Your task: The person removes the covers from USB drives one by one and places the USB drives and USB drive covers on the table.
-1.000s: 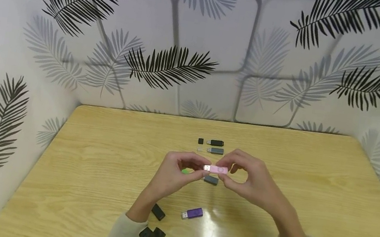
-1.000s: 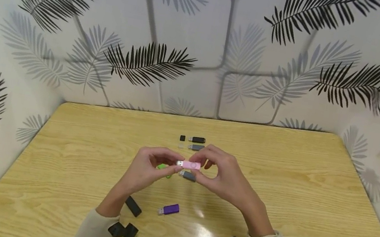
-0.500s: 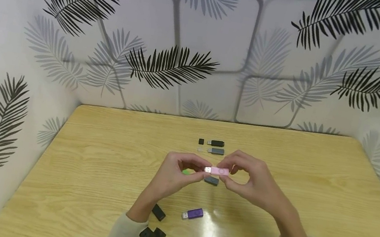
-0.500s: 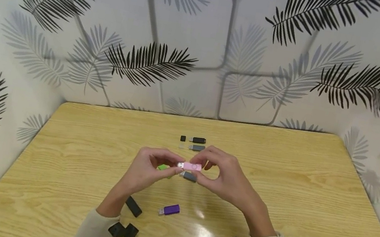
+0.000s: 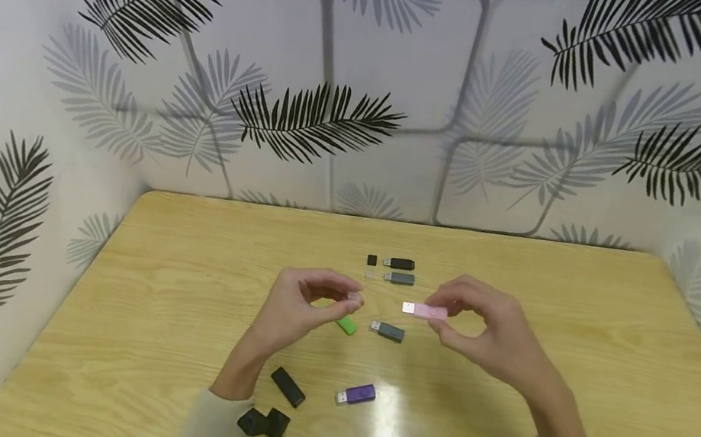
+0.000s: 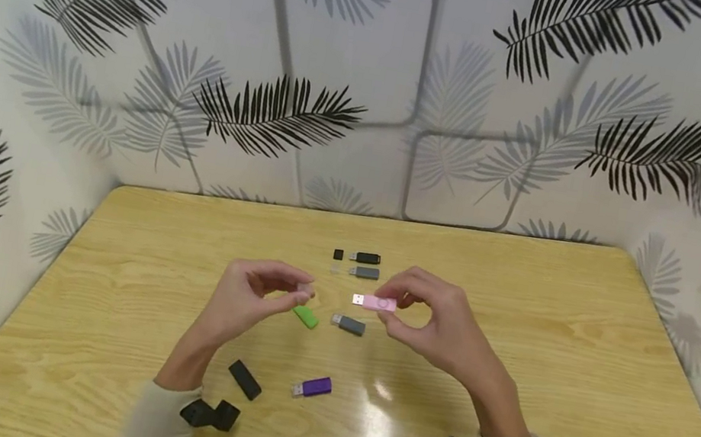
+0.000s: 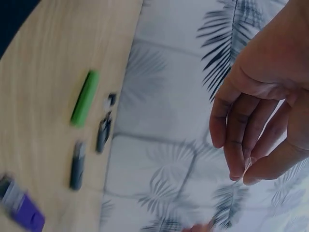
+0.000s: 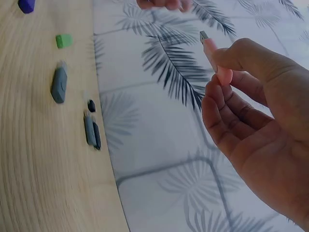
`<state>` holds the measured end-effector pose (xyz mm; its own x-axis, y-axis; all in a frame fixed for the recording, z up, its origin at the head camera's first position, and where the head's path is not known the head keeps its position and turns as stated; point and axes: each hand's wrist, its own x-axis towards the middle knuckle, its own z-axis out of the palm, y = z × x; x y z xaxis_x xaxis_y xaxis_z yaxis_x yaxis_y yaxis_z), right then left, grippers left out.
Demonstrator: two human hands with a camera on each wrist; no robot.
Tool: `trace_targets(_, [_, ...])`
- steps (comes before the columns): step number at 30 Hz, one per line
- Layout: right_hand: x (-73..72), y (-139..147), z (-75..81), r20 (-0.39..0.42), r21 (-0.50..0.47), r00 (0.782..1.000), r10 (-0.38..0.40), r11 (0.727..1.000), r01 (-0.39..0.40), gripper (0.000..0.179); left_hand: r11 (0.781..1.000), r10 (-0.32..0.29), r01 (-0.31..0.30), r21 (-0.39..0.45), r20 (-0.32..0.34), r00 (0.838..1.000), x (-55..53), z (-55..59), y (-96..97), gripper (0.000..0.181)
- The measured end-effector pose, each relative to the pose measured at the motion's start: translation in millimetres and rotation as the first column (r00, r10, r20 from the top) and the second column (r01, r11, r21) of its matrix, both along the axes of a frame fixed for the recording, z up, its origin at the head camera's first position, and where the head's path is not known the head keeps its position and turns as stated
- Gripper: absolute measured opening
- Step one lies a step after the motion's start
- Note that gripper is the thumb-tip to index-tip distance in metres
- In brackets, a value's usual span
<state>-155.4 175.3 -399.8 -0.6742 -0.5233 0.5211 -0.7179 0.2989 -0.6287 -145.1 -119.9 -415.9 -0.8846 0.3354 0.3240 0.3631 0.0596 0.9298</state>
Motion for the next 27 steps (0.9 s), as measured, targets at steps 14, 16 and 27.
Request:
trace_targets(14, [-4.5,15,-8.4,0.066,-0.023,0.997,-0.030,0.999,0.031,0.032,0.999,0.040,-0.040,-0.014,0.038,0.998,-8.0,-7.8,-10.1,0.022])
trace_targets(16, [-6.5,15,-13.2,0.072,-0.018,0.996,-0.042,0.999,0.044,0.030,0.998,0.055,-0.054,-0.018,0.034,0.998,-9.6,-11.9,-8.4,0.021])
trace_targets(27, [-16.0,11,-30.3,0.082,-0.020,0.993,-0.087,0.996,0.089,0.026,0.983,0.161,-0.155,-0.103,0.055,0.985,-16.8,-33.0,-1.6,0.019])
